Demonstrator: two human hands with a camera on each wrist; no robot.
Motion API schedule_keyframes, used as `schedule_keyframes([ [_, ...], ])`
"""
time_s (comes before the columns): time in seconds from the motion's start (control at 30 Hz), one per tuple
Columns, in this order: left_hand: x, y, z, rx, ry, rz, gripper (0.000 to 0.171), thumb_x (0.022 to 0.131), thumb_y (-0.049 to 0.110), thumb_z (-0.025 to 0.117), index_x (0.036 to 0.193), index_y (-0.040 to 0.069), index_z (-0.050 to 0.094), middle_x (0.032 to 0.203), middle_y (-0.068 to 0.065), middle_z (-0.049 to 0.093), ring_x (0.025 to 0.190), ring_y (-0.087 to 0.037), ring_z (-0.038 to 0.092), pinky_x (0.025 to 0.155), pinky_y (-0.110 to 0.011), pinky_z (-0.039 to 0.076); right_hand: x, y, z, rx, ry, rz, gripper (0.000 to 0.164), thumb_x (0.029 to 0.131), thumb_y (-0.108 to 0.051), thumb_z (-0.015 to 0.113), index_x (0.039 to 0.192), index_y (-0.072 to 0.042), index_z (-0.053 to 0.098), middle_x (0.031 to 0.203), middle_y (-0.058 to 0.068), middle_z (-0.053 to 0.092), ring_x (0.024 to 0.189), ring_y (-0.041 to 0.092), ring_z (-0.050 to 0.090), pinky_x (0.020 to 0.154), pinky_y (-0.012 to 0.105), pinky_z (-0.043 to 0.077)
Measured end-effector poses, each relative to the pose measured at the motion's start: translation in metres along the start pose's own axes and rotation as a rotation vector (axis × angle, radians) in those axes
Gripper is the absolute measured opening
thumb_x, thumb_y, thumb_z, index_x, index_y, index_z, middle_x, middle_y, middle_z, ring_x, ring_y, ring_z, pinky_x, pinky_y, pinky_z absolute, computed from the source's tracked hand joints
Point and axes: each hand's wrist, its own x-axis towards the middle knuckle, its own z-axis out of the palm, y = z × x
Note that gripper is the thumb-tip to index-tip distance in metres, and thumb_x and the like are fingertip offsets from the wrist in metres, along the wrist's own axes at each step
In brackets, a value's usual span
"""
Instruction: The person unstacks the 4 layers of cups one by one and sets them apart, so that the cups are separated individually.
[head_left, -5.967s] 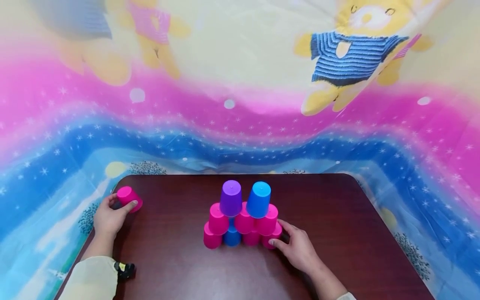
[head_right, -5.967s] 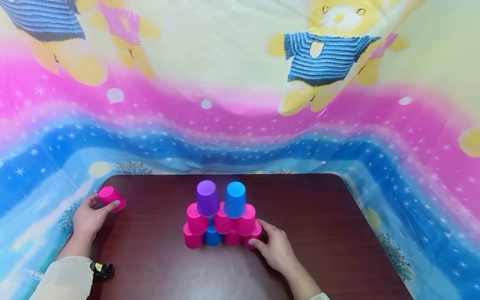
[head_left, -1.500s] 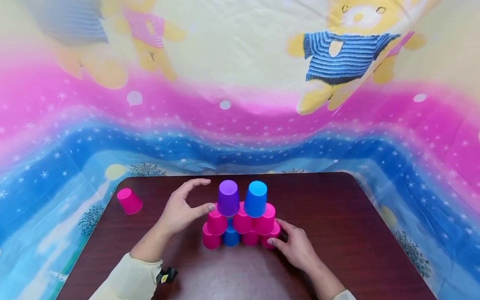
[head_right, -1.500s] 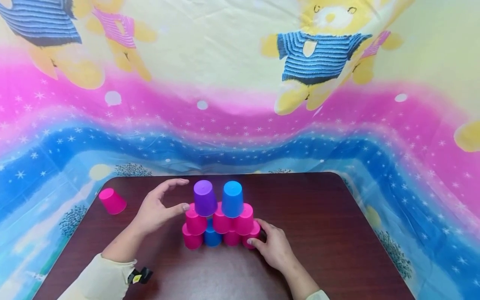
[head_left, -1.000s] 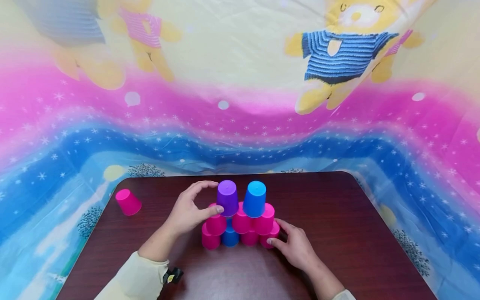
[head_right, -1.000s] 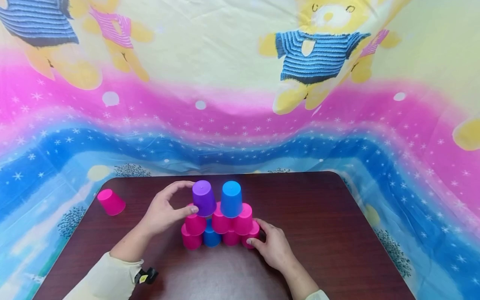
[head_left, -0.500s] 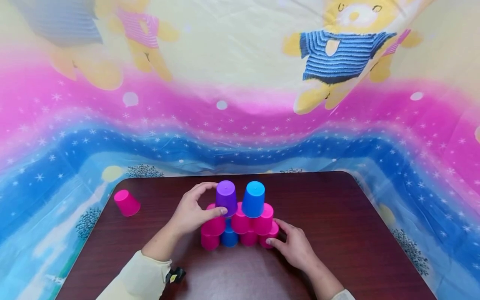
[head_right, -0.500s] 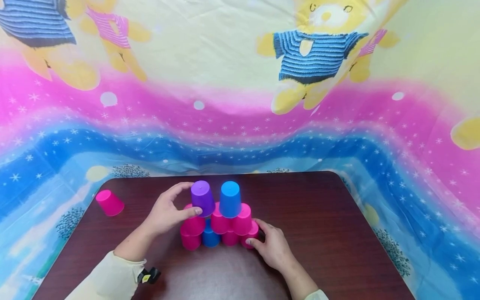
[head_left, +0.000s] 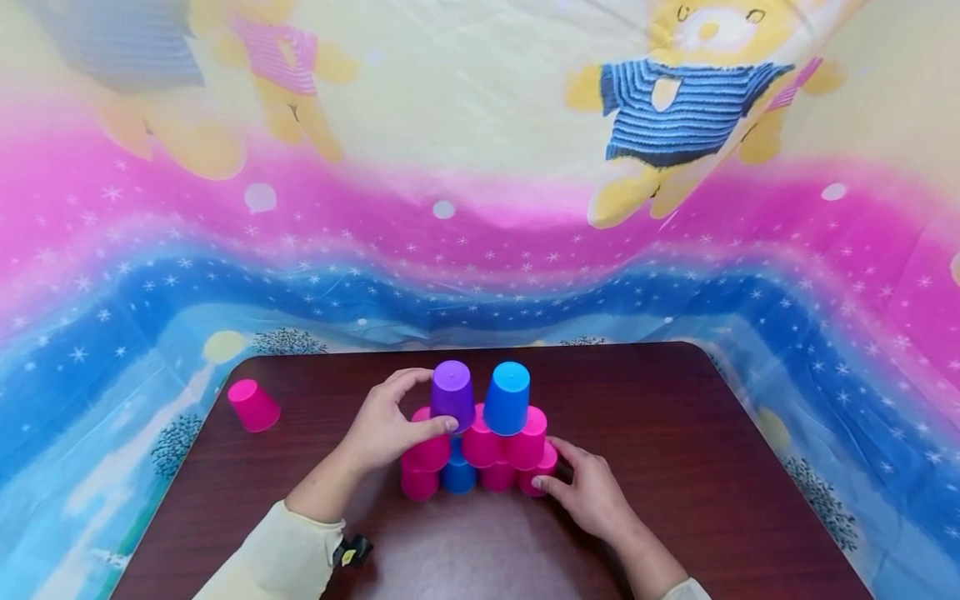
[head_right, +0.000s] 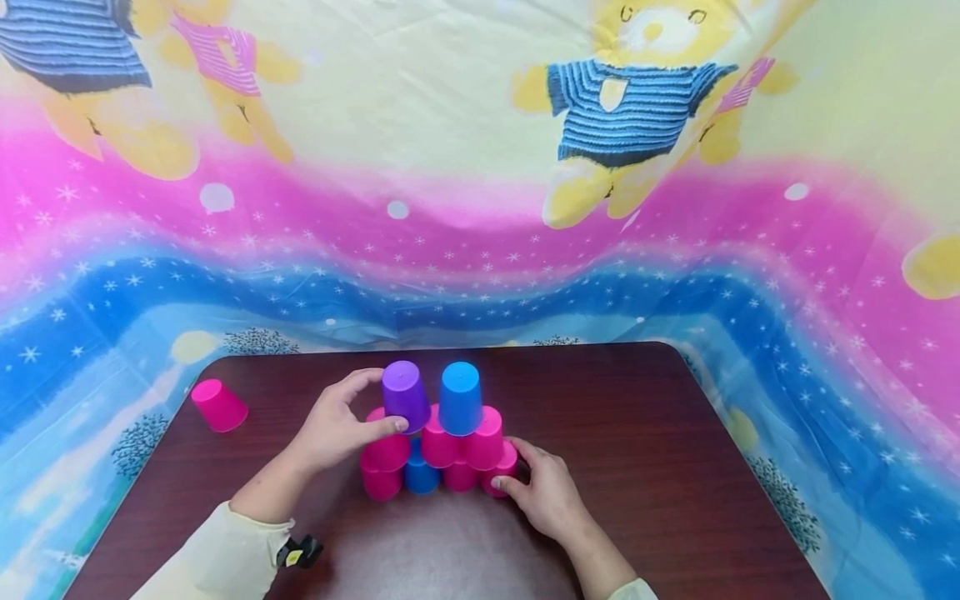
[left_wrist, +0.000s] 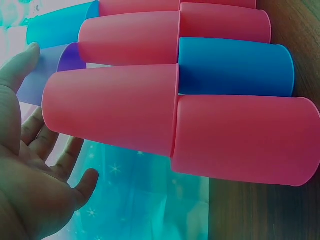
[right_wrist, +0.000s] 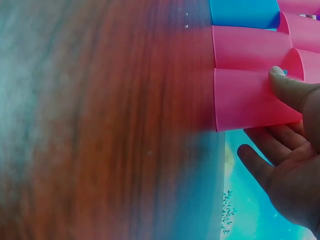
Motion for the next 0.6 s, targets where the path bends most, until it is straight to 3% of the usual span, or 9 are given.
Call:
schedule_keyframes([
  [0.6, -0.0015, 0.0025, -0.0031, -0.004, 0.000, 0.000, 0.066, 0.076, 0.040, 0.093, 0.133, 0.019, 0.066, 0.131, 0.004, 0.065, 0.127, -0.023, 0.058, 0.106, -0.061, 0.047, -0.0002, 0.0004, 0.0002, -0.004, 0.010, -0.011, 0.066, 0.082, -0.025, 0.090, 0.141, -0.014, 0.064, 0.128, 0.003, 0.072, 0.122, 0.026, 0.066, 0.104, 0.050, 0.052],
])
